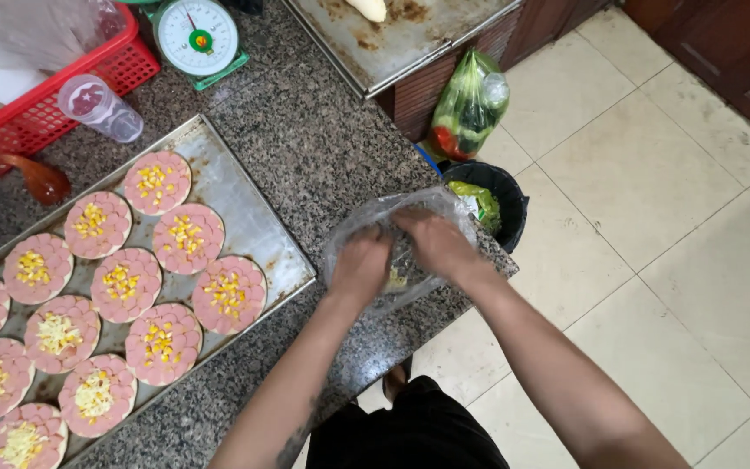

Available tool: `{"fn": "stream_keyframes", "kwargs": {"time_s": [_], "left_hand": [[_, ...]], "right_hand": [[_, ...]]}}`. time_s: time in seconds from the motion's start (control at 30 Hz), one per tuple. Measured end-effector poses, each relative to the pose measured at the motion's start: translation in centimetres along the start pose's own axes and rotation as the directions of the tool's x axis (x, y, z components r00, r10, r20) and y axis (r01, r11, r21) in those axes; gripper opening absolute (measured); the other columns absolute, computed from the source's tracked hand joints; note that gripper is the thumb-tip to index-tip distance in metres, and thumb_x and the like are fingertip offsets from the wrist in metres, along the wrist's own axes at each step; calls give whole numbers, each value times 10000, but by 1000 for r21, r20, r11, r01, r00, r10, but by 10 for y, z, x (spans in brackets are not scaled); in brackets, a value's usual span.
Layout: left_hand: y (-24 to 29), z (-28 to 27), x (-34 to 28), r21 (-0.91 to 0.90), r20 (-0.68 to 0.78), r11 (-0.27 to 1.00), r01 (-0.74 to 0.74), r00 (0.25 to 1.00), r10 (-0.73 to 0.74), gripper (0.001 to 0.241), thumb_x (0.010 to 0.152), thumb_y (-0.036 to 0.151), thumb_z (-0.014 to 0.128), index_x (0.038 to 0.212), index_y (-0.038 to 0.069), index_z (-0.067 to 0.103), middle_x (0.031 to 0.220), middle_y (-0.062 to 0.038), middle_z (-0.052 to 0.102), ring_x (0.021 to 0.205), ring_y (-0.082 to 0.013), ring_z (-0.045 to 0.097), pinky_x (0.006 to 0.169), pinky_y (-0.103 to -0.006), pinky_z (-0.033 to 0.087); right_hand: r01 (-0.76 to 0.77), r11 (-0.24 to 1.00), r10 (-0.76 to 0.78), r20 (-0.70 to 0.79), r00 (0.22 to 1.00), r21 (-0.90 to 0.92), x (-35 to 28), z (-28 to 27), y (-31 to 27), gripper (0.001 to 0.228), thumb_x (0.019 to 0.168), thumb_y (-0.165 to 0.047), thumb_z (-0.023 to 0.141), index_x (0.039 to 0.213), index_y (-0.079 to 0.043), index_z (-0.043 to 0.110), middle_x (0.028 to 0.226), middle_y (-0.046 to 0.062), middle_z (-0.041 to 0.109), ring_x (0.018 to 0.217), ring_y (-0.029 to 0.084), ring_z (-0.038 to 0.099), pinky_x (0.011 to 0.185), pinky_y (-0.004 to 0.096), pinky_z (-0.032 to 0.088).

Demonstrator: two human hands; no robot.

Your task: Placing corn kernels and shredded cheese onto circular ham slices on a baking tray to prepare snacks.

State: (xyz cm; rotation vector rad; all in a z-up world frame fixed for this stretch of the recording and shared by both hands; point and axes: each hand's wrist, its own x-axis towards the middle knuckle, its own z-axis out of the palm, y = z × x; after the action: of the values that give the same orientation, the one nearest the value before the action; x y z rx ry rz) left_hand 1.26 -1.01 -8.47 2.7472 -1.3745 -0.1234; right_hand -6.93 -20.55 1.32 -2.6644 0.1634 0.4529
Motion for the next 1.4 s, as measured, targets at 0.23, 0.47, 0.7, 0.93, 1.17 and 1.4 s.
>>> {"fn": "stream_keyframes", "kwargs": {"time_s": [0.23,0.47,0.7,0.93,1.17,1.4], "left_hand": [[19,-8,-60,-99,50,994,40,998,-35,263,1028,66,692,1249,44,835,1254,-182,762,1168,-356,776,820,-511,720],[36,-35,-68,-210,106,973,93,992,-72,273,1045,49,665,1259,7,829,1281,-222,760,1159,-383,783,828,-531,719],[65,-69,-55,-311,151,940,144,983,-100,285,1062,32,637,1269,-29,822,1307,-263,757,1151,-411,791,837,-550,717],[62,-88,-56,-369,219,905,213,966,-139,313,1053,-34,633,1322,-109,775,1386,-328,697,1141,-473,803,863,-572,709],[74,-102,-57,-232,177,961,150,978,-110,230,1092,-39,652,1253,-149,775,1267,-352,714,1016,-407,847,797,-451,738],[73,-77,-50,-160,103,984,78,993,-62,237,1124,-26,620,1248,-156,775,1155,-330,751,943,-357,839,713,-407,734]], "right_hand": [[-49,999,49,-5,999,9,-45,59,-4,674,949,-42,604,1583,-245,705,1598,23,740,1498,376,638,1120,613,629],[-106,994,107,-23,994,20,-55,86,-7,627,963,-60,606,1556,-234,711,1537,55,766,1391,387,716,1067,597,661],[-158,987,160,-55,986,29,-40,98,-20,581,976,-77,608,1528,-223,718,1476,88,792,1285,399,795,1014,580,693],[-205,975,213,-104,971,83,-41,105,-18,481,973,-58,643,1443,-122,720,1342,165,791,1117,508,843,904,599,725],[-266,902,293,-30,956,341,-63,52,-47,363,1049,-188,652,1378,-83,763,1251,255,812,1197,589,786,1003,684,676],[-314,830,399,-100,911,461,-77,38,-36,356,1055,-164,563,1289,-176,831,1161,228,883,1184,536,807,1033,641,666]]}}
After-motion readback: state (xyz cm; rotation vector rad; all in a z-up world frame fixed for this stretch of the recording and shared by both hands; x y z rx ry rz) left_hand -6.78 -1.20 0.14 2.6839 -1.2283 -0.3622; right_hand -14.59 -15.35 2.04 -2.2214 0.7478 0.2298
